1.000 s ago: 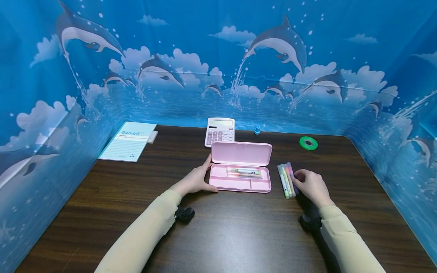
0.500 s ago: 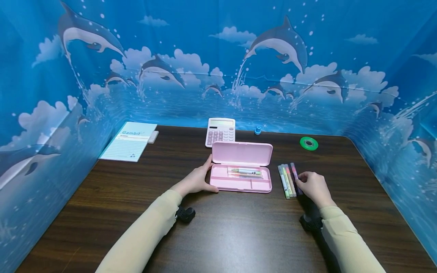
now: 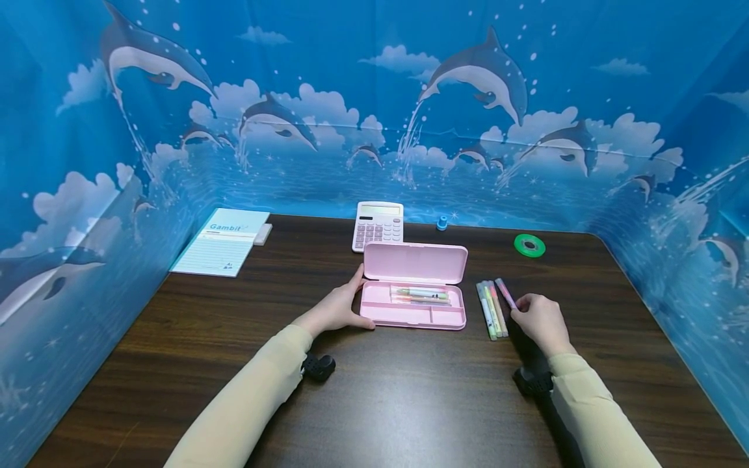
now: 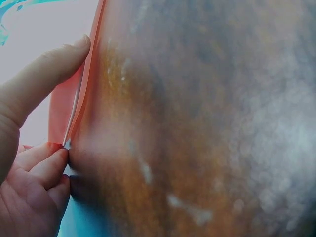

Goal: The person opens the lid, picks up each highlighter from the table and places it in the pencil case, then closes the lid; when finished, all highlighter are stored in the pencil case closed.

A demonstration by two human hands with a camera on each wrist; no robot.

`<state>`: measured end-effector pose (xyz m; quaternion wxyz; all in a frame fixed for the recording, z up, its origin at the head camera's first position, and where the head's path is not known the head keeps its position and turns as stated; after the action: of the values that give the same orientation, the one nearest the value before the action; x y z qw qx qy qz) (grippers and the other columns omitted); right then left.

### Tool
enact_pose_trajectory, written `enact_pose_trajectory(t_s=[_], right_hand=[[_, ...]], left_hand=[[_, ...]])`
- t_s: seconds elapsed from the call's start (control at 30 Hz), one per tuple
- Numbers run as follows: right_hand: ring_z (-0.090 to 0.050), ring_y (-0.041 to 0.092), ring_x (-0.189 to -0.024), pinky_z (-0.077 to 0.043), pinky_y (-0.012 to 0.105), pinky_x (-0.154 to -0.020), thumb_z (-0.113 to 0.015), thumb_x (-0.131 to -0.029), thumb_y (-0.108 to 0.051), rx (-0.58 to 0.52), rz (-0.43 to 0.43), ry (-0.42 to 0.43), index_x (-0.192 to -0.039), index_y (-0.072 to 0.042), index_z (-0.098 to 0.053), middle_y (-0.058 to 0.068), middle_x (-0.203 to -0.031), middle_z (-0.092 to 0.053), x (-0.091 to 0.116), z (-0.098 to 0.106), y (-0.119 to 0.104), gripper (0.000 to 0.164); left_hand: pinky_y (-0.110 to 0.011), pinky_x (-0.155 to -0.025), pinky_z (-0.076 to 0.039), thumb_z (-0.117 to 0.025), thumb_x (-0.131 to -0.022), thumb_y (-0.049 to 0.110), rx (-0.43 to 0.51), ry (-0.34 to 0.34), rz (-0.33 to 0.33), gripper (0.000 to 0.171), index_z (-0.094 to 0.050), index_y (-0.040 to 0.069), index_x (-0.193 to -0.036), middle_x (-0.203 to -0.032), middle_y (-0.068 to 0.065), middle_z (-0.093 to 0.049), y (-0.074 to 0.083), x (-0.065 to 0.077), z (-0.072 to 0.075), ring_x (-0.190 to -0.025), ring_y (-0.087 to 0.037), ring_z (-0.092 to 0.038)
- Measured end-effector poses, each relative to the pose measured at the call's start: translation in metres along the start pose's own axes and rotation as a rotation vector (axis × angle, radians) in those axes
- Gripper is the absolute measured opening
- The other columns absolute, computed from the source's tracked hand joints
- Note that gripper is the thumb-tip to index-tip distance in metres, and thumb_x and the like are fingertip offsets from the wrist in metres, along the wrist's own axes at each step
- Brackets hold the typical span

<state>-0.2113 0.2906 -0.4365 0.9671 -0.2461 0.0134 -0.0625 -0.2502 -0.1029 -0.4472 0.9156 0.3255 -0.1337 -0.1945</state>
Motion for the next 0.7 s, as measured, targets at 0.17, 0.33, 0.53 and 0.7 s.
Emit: enact_pose_trajectory(t_s=[0.17, 0.33, 0.53, 0.7], right_hand=[[-0.052, 0.027, -0.070, -0.043, 0.037, -0.061, -0.063, -0.083, -0.013, 0.009, 0.017, 0.047, -0.093, 0.005, -0.065, 0.018, -0.082, -0.064, 0.002, -0.001, -0.003, 0.021], [-0.051, 0.026, -0.069, -0.042, 0.034, -0.057, -0.065, -0.082, -0.014, 0.036, 0.053, 0.085, -0.093, 0.001, -0.066, 0.015, -0.081, -0.062, 0.003, 0.001, -0.011, 0.019], [-0.051, 0.025, -0.070, -0.042, 0.034, -0.055, -0.067, -0.082, -0.016, 0.050, 0.116, 0.118, -0.095, -0.002, -0.068, 0.014, -0.084, -0.061, 0.005, 0.000, -0.025, 0.019], [-0.051, 0.026, -0.071, -0.045, 0.035, -0.057, -0.070, -0.081, -0.015, 0.045, 0.143, 0.129, -0.096, -0.002, -0.069, 0.015, -0.087, -0.061, 0.007, -0.004, -0.038, 0.020]], left_hand=[[-0.043, -0.112, -0.027, -0.084, -0.070, 0.038, 0.004, 0.001, 0.000, 0.126, 0.007, 0.009, -0.153, -0.152, -0.010, -0.034, 0.001, 0.001, 0.000, -0.139, -0.024, -0.032], [-0.043, -0.112, -0.026, -0.084, -0.070, 0.038, -0.007, 0.007, 0.003, 0.127, 0.007, 0.009, -0.153, -0.153, -0.009, -0.033, 0.000, 0.001, 0.001, -0.139, -0.024, -0.031], [-0.043, -0.112, -0.026, -0.084, -0.069, 0.038, -0.008, 0.010, 0.000, 0.127, 0.007, 0.009, -0.153, -0.154, -0.010, -0.030, 0.000, 0.001, 0.001, -0.140, -0.025, -0.029], [-0.043, -0.112, -0.026, -0.084, -0.069, 0.040, -0.022, 0.013, -0.006, 0.128, 0.008, 0.010, -0.153, -0.154, -0.010, -0.030, -0.001, 0.001, 0.000, -0.140, -0.025, -0.030]])
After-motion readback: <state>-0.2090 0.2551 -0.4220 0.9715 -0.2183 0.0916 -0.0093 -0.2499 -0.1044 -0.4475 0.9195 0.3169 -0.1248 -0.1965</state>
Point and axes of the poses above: each hand's wrist, its own x-axis away from the middle knuckle, its own z-axis out of the back of the hand, y = z × x, the point moved 1 cm from there along -x, towards the middle knuckle
